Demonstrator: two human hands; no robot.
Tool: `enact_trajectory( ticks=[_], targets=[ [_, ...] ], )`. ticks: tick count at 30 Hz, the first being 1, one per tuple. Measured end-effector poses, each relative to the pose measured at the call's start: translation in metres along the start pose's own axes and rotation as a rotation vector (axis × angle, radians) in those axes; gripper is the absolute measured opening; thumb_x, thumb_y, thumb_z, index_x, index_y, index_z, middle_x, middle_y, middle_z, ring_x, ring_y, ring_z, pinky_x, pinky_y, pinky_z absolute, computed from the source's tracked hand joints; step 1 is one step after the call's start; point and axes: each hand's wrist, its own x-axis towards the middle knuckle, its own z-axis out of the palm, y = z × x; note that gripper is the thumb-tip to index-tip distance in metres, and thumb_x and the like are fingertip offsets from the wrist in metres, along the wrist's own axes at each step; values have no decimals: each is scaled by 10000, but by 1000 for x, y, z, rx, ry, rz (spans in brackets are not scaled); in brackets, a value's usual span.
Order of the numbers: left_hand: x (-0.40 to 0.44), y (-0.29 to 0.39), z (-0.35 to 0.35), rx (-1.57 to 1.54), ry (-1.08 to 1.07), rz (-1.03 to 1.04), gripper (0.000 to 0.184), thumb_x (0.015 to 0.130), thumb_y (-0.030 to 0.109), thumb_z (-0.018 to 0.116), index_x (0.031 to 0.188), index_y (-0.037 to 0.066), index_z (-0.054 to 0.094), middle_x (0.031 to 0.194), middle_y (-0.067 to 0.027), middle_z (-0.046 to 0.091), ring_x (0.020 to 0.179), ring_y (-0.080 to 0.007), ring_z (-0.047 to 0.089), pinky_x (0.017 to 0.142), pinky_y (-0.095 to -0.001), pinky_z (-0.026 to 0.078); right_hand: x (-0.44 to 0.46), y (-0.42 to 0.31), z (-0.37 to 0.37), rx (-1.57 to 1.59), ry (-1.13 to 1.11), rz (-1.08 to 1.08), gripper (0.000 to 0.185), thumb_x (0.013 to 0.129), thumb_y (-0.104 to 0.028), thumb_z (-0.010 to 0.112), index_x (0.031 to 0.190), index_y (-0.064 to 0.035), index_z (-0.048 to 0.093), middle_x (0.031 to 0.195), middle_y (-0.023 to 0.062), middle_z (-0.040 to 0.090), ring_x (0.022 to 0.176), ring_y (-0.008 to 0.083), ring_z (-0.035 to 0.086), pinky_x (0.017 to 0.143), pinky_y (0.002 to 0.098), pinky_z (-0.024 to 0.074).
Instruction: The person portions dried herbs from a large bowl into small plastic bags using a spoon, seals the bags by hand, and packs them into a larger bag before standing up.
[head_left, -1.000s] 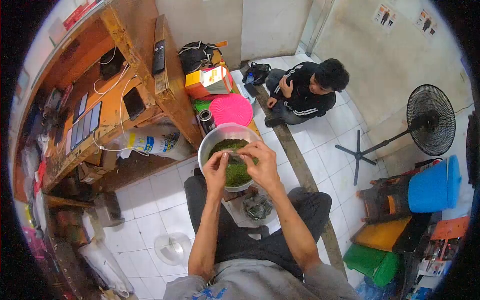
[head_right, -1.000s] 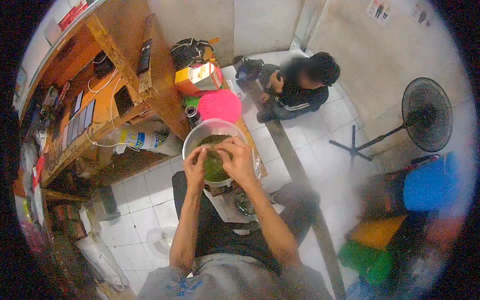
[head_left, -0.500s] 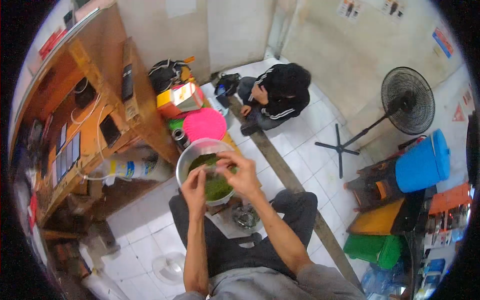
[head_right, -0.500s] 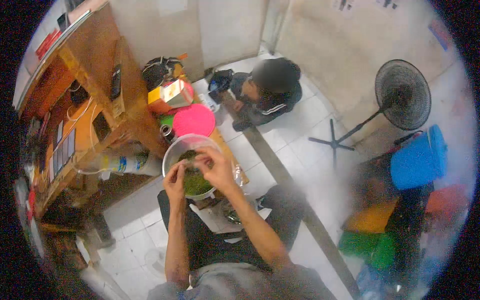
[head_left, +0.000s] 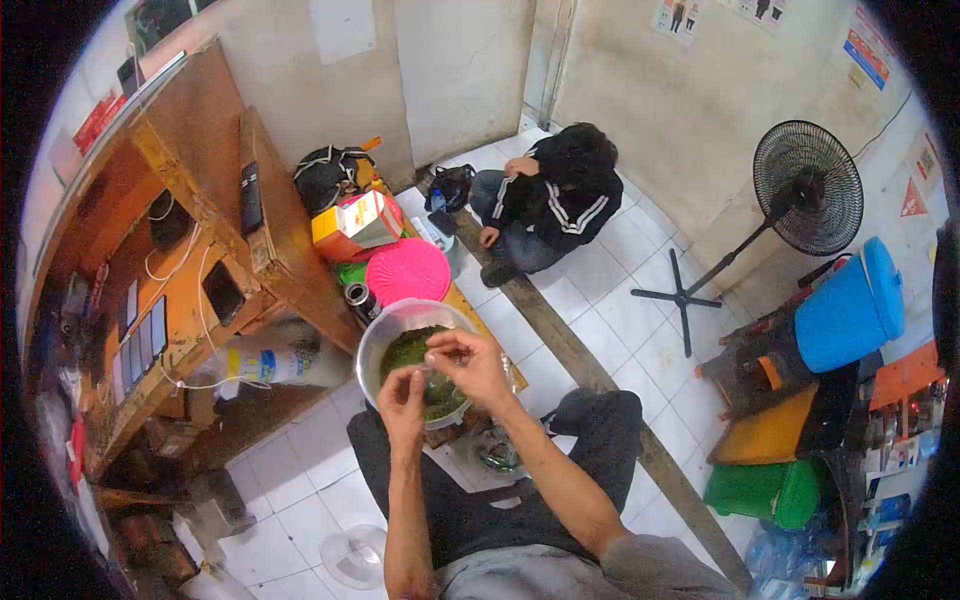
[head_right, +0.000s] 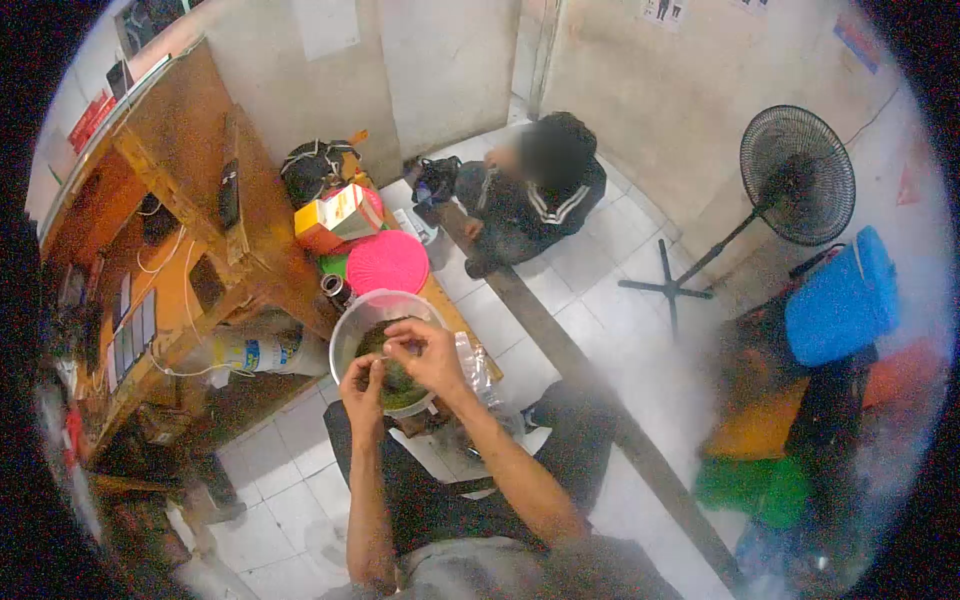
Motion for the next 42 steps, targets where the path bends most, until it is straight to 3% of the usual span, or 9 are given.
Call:
enact_trajectory(
  ticks=[7, 9, 13, 18, 28, 30, 34, 36, 42],
  targets=[
    [-3, -8, -19, 49, 48, -37, 142, 1001, 156, 672, 1030, 17, 681, 955, 17, 654, 900, -76, 572, 822, -239, 457, 26, 34, 1, 161, 82, 75, 261, 886, -93, 784, 1123, -15, 710, 1056, 62, 726, 978, 121, 678, 831, 277, 546],
    [-4, -7, -25, 4, 73, -25, 150, 1007, 164, 665, 1042, 18, 673, 970, 12, 658, 906, -77, 577, 826, -239, 457, 24, 40, -5, -811, 132, -188, 352, 857, -144, 817, 1163, -18, 697, 1114, 66, 713, 1042, 136, 663, 851, 313, 545],
    [-9, -8, -28, -42, 80, -6, 168, 1026, 188, 636, 1033, 21, 651, 955, 7, 648, 898, -87, 582, 839, -251, 460, -7, -2, -2, -150, -169, 105, 433, 853, -137, 804, 1240, -19, 651, 1111, 77, 715, 1016, 104, 646, 838, 321, 537],
    [-23, 5, -12, -28, 24, -68, 142, 1034, 165, 615, 1013, 26, 633, 954, 5, 631, 909, -87, 572, 847, -245, 452, -33, -19, -6, -174, -54, 28, 286, 858, -53, 713, 1138, -9, 678, 902, 92, 745, 820, 161, 706, 768, 324, 551],
    [-43, 22, 20, -18, -6, -33, 131, 1017, 159, 636, 985, 33, 652, 912, 17, 638, 833, -62, 558, 759, -227, 446, -63, -34, -24, -181, 3, 2, 297, 901, -52, 731, 1185, -7, 656, 896, 51, 738, 832, 102, 676, 742, 282, 540],
    [-47, 24, 26, 21, -71, 13, 123, 1010, 138, 642, 984, 19, 654, 916, 12, 651, 844, -67, 574, 757, -231, 458, -67, -29, -25, -176, 30, 7, 292, 870, -75, 736, 1144, -16, 654, 897, 100, 747, 838, 188, 723, 792, 343, 562],
    [-55, 33, 37, 55, -83, -9, 119, 1007, 129, 642, 982, 14, 661, 897, 12, 657, 840, -64, 579, 750, -229, 459, -74, -39, -34, -222, 60, -62, 294, 867, -75, 732, 1143, -15, 650, 888, 94, 747, 823, 188, 725, 767, 340, 570],
    [-59, 38, 42, 48, -102, -52, 120, 1002, 129, 647, 971, 15, 667, 873, 11, 656, 815, -65, 580, 742, -233, 462, -80, -50, -39, -210, 59, 19, 313, 876, -50, 741, 1170, 4, 646, 873, 51, 728, 819, 99, 672, 755, 283, 545],
    [-72, 14, 39, 75, -108, -141, 97, 979, 105, 665, 972, 11, 684, 882, 7, 664, 804, -66, 581, 732, -231, 460, -99, -43, -50, -232, 79, 37, 316, 863, -31, 741, 1167, 10, 666, 830, 54, 732, 780, 94, 675, 730, 282, 554]
  ],
)
